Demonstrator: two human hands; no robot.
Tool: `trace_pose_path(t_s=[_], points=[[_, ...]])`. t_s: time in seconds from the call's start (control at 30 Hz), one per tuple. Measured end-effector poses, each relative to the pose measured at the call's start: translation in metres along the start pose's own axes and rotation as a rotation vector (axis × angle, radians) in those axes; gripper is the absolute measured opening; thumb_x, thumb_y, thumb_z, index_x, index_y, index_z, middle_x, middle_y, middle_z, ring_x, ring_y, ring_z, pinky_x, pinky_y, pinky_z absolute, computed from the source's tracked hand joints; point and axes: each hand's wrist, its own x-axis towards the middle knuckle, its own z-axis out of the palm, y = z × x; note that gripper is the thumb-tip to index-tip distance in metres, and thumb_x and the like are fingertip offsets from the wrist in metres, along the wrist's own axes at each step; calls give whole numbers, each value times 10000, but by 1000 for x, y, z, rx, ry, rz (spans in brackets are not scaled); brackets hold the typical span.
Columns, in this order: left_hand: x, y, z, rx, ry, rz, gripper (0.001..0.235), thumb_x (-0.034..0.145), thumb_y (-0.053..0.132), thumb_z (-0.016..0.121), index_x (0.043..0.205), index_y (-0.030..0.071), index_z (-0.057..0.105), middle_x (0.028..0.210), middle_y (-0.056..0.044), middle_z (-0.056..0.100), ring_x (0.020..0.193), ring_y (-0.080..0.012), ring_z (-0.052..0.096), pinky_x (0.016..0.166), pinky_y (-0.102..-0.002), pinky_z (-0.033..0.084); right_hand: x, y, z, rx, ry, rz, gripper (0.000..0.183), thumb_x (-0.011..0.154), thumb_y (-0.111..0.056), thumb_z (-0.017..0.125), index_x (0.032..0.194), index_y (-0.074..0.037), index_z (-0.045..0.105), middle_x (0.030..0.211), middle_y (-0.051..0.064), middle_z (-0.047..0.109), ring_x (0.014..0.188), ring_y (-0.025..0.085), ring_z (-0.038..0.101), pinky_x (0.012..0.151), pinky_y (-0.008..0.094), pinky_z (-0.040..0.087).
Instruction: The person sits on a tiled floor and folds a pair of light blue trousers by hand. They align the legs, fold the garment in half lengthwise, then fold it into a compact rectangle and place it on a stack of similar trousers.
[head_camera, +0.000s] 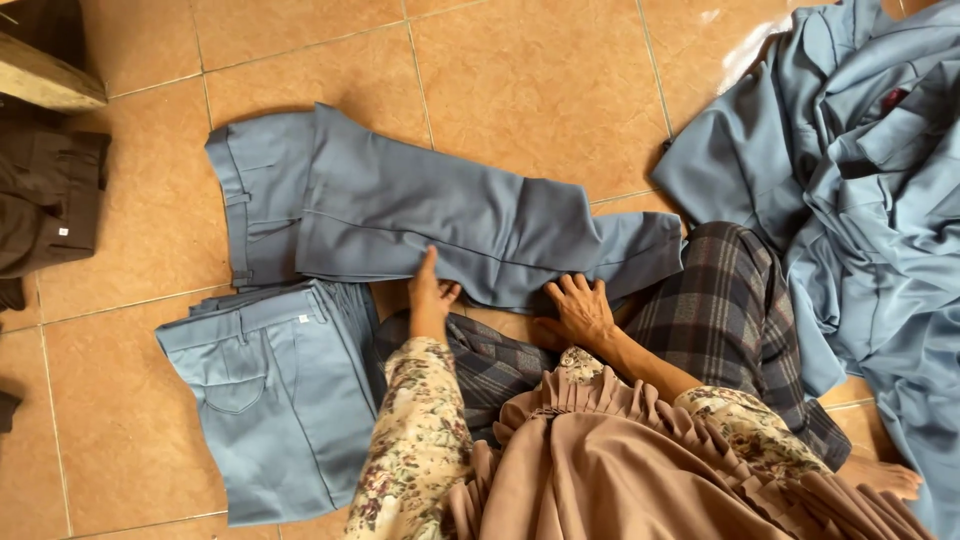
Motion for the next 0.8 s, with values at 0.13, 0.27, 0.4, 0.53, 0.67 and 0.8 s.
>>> trace_pose_path(t_s=[0.13, 0.27, 0.4, 0.53, 0.67, 0.8], points=[[50, -48, 15, 26, 61, 22, 614, 981, 484, 638, 1280, -39, 522, 1023, -229, 610, 849, -346, 690, 712, -450, 657, 2, -3, -8, -7, -36, 20, 648, 803, -711, 636, 1247, -266, 480, 1075, 18, 498, 1050, 253, 511, 885, 516, 440], [-39, -7, 27, 45, 160, 262, 755, 964, 560, 652, 1397, -35, 484, 1369, -301, 464, 1228, -452, 511, 865, -517, 598, 3, -1, -8, 63, 4, 67, 719, 795, -737, 623, 1321, -275, 461, 1139, 45, 501, 1094, 271, 517, 932, 565, 422], [-99, 28, 35, -213, -126, 295, 760, 1020, 543, 569, 1574, 95, 304, 1505, -287, 432, 1301, -513, 507, 992, -602, 535, 6, -13, -19, 116, 259, 74, 989, 771, -701, 663, 1595, -301, 292, 1361, 130, 438, 1260, 314, 477, 1070, 714, 285], [-122, 48, 49, -336, -227, 287, 690, 1023, 525, 564, 1558, 161, 325, 1450, -284, 499, 1194, -548, 566, 918, -588, 598, 33, -51, -60, 211, 361, 70, 1086, 761, -730, 672, 1636, -222, 278, 1412, 208, 440, 1309, 371, 459, 1075, 753, 257], [-134, 55, 52, -372, -207, 373, 639, 1010, 527, 576, 1495, 152, 396, 1351, -263, 584, 1084, -503, 656, 870, -534, 635, 74, -62, -79, 261, 753, 158, 816, 757, -419, 754, 1497, -185, 500, 1155, 84, 568, 1044, 236, 588, 1025, 518, 370], [-125, 66, 46, -482, -109, 490, 552, 1010, 501, 605, 1435, 176, 470, 1311, -235, 612, 962, -503, 708, 798, -531, 667, 99, -22, -72, 297, 720, 241, 581, 634, -146, 698, 1177, -349, 667, 1023, -102, 589, 993, 101, 604, 1029, 420, 342]])
